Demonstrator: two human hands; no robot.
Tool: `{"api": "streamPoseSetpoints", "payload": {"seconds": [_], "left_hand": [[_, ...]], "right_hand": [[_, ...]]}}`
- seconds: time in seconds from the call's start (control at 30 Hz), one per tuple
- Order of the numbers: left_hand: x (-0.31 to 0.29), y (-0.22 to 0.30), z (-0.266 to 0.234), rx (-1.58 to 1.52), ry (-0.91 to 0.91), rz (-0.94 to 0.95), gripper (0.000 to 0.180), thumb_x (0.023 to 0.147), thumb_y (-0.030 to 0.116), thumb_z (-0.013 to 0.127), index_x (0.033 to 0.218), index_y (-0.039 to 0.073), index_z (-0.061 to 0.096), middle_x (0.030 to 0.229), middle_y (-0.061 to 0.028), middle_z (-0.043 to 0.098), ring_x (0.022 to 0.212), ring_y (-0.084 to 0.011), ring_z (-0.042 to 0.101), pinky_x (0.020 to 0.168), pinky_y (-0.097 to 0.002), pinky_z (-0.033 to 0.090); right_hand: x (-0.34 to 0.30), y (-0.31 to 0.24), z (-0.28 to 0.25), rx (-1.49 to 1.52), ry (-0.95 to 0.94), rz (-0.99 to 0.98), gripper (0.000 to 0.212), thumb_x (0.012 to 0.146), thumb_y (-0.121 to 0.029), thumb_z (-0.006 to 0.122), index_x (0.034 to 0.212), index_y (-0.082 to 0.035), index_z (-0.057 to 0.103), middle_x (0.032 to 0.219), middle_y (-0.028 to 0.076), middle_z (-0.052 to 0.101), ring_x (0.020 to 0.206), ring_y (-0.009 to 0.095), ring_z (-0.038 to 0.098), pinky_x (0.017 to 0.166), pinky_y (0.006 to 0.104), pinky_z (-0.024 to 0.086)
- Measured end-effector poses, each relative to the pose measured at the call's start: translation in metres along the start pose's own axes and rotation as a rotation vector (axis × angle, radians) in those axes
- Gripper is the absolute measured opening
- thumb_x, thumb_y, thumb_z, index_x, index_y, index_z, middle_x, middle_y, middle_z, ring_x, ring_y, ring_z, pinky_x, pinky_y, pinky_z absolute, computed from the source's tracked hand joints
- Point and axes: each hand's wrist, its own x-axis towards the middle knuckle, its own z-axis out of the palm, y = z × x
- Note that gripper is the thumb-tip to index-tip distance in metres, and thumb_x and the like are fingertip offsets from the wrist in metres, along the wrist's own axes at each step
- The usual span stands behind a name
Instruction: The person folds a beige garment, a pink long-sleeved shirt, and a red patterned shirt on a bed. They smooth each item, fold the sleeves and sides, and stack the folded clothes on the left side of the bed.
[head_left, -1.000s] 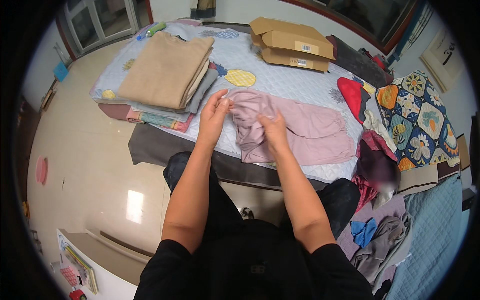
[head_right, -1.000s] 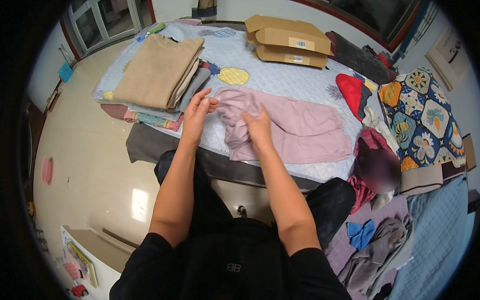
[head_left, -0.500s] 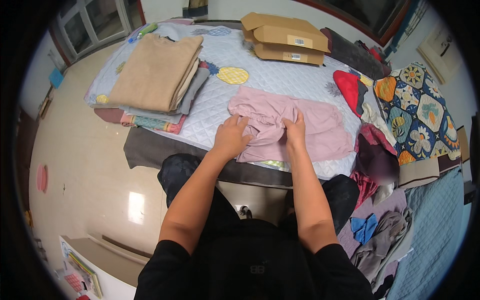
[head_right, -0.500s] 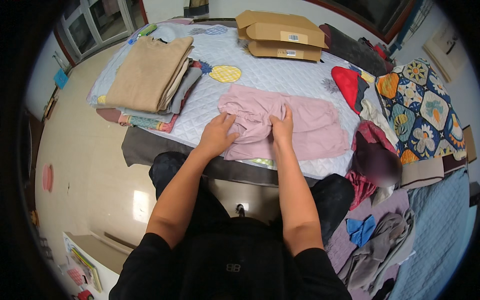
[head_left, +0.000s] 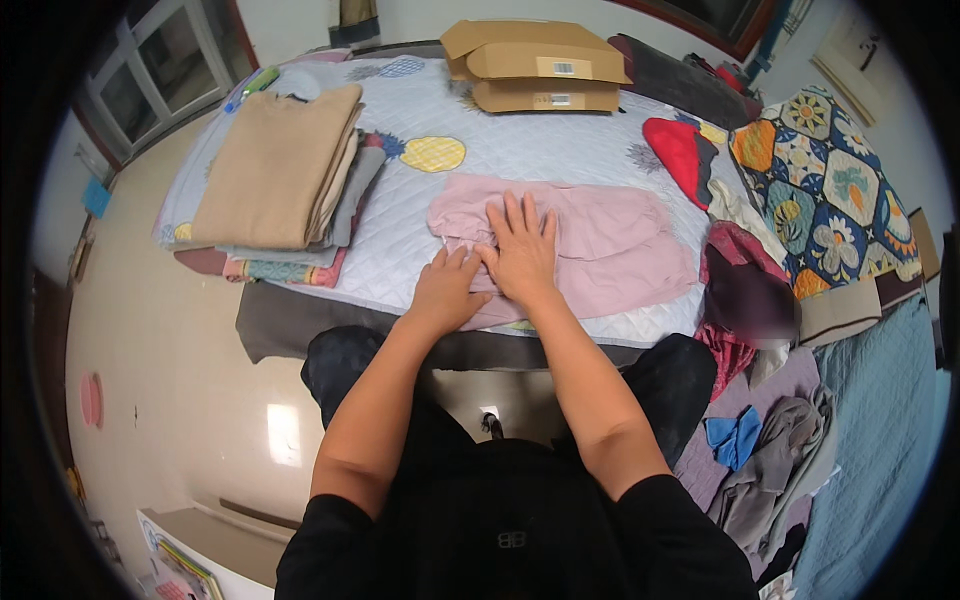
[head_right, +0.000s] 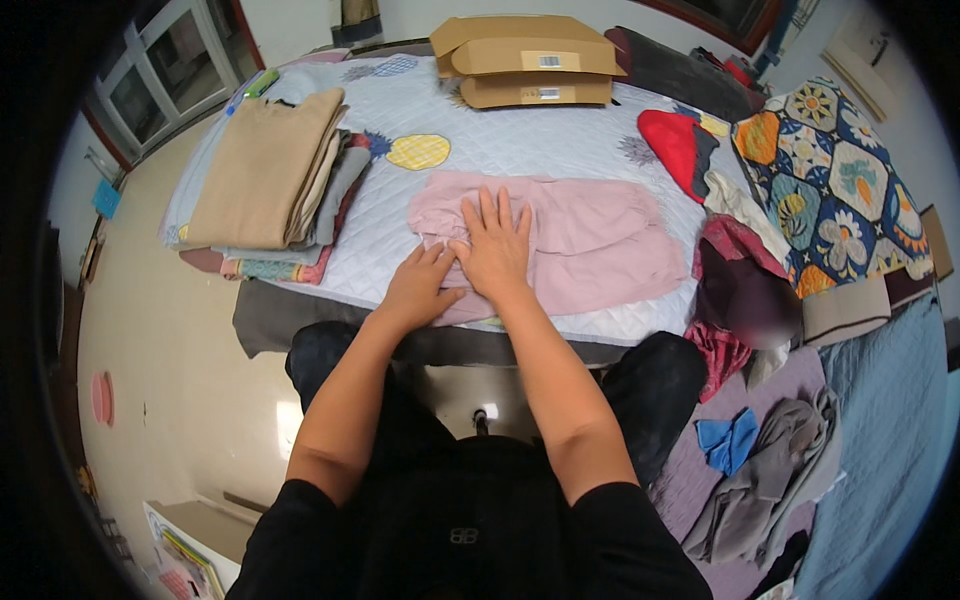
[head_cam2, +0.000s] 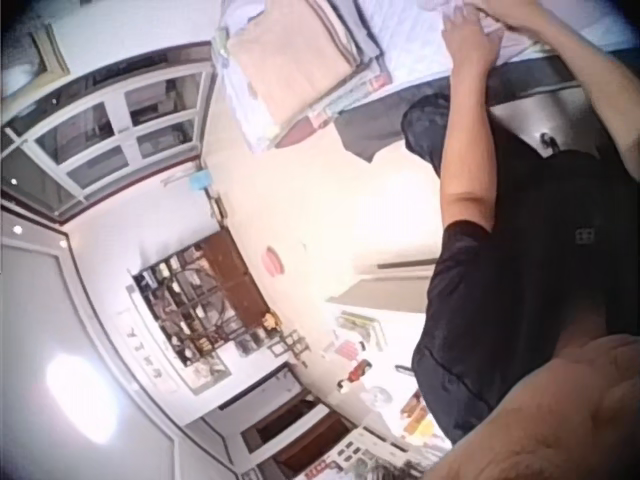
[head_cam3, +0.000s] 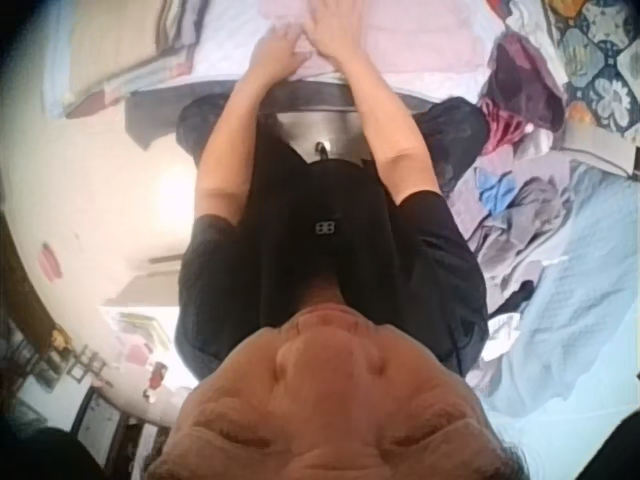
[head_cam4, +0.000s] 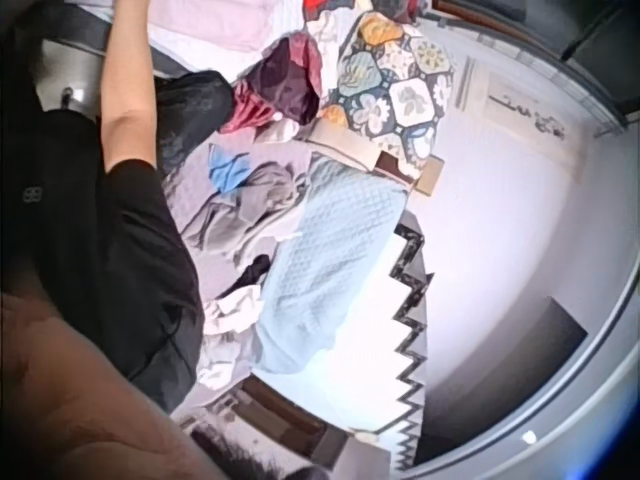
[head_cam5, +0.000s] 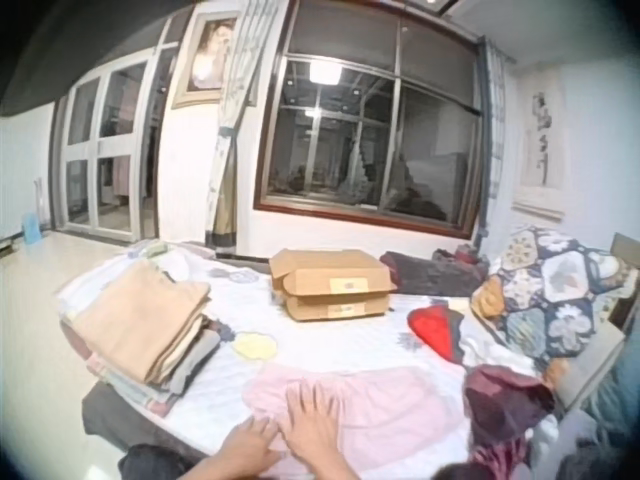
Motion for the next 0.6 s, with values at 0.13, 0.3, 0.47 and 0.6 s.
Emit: {"api": "streamPoseSetpoints", "payload": {"seconds": [0.13,0.3,0.47,0.6], "left_hand": [[0.000,0.004,-0.008,-0.024,-0.091,-0.020,0.072,0.086,0.041,0.074,0.145,0.005,0.053,0.152,-0.0238,0.047,0.143,-0.0459,0.039,0.114,-0.0511,0.038],[0.006,0.002,0.008,-0.310,0.179,-0.199,0.081,0.085,0.034,0.077,0.149,-0.002,0.045,0.158,-0.0318,0.033,0.145,-0.0481,0.035,0.118,-0.0470,0.035],[0.023,-0.014,0.025,-0.693,0.371,-0.492,0.087,0.085,0.029,0.078,0.152,-0.008,0.035,0.154,-0.0329,0.032,0.137,-0.0428,0.043,0.113,-0.0434,0.040],[0.025,-0.016,0.021,-1.189,0.268,-0.731,0.082,0.088,0.024,0.075,0.152,-0.007,0.036,0.142,-0.0260,0.050,0.119,-0.0294,0.059,0.095,-0.0392,0.051]], "right_hand": [[-0.010,0.026,0.027,0.036,-0.232,0.212,0.069,0.096,-0.055,0.055,0.152,-0.015,0.050,0.163,0.011,0.038,0.155,0.032,0.022,0.125,0.0559,0.007],[-0.013,0.039,0.025,0.229,-0.177,0.175,0.068,0.096,-0.052,0.058,0.149,-0.011,0.051,0.163,0.013,0.038,0.154,0.033,0.026,0.125,0.0559,0.008],[-0.039,0.068,-0.009,0.217,0.058,0.201,0.065,0.092,-0.042,0.066,0.146,-0.008,0.053,0.161,0.017,0.040,0.152,0.035,0.029,0.124,0.0562,0.013],[-0.073,0.117,-0.027,0.089,-0.026,0.327,0.065,0.095,-0.044,0.063,0.147,-0.008,0.053,0.161,0.017,0.040,0.152,0.034,0.030,0.124,0.0561,0.014]]}}
